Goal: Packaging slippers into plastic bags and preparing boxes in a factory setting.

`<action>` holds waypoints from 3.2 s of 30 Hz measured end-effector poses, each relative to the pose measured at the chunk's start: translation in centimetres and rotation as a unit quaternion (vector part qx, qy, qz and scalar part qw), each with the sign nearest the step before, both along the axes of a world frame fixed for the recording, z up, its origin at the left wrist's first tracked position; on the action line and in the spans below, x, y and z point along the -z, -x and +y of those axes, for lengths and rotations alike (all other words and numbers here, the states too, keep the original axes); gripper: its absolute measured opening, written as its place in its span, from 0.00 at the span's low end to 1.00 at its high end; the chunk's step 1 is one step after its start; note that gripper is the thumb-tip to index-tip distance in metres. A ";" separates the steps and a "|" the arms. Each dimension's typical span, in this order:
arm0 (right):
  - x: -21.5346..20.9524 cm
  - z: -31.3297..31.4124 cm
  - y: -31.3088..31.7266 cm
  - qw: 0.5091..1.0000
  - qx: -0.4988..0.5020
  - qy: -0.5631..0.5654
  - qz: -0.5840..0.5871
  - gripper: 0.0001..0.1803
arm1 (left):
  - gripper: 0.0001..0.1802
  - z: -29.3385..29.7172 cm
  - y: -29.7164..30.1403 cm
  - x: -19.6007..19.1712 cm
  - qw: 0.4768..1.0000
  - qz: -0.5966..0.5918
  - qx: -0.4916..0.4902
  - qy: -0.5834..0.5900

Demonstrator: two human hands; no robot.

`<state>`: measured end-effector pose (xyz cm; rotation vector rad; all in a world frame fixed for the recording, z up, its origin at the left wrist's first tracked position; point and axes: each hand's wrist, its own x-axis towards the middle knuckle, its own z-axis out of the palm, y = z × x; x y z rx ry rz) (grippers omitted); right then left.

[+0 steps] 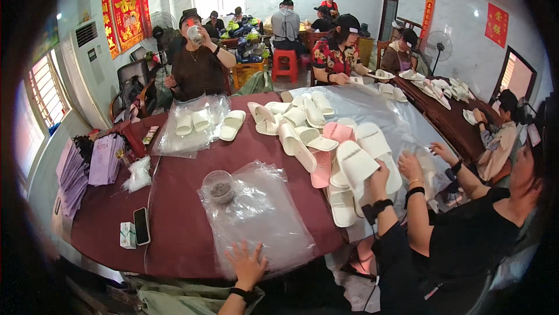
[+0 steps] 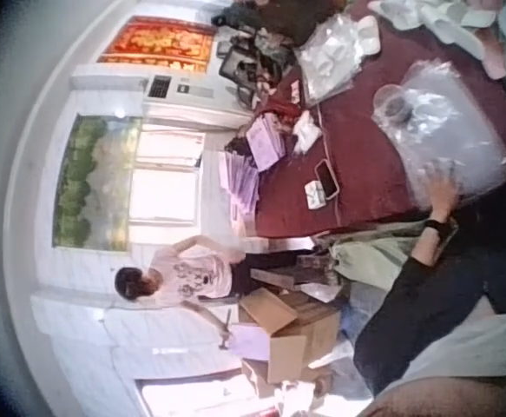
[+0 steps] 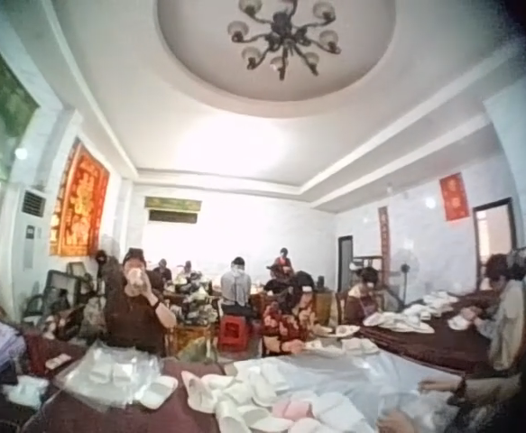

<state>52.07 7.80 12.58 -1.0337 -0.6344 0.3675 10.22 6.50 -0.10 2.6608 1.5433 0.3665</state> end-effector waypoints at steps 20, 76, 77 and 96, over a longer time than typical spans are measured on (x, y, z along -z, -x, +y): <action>8.7 -3.1 25.0 0.939 -0.012 0.246 -0.241 0.18 | 0.22 0.5 5.9 -4.2 0.970 -0.106 0.128 0.178; 1.2 -2.7 28.7 0.777 -0.094 0.026 -0.622 0.10 | 0.34 -5.3 -3.5 -9.9 0.732 -0.308 0.251 0.553; 2.0 -3.0 28.0 0.775 -0.103 0.024 -0.623 0.10 | 0.35 -5.0 -3.4 -10.0 0.785 -0.254 0.270 0.497; 9.3 -4.8 24.1 0.809 -0.089 0.381 -0.439 0.22 | 0.35 20.3 2.0 -5.4 0.983 -0.164 -0.085 0.026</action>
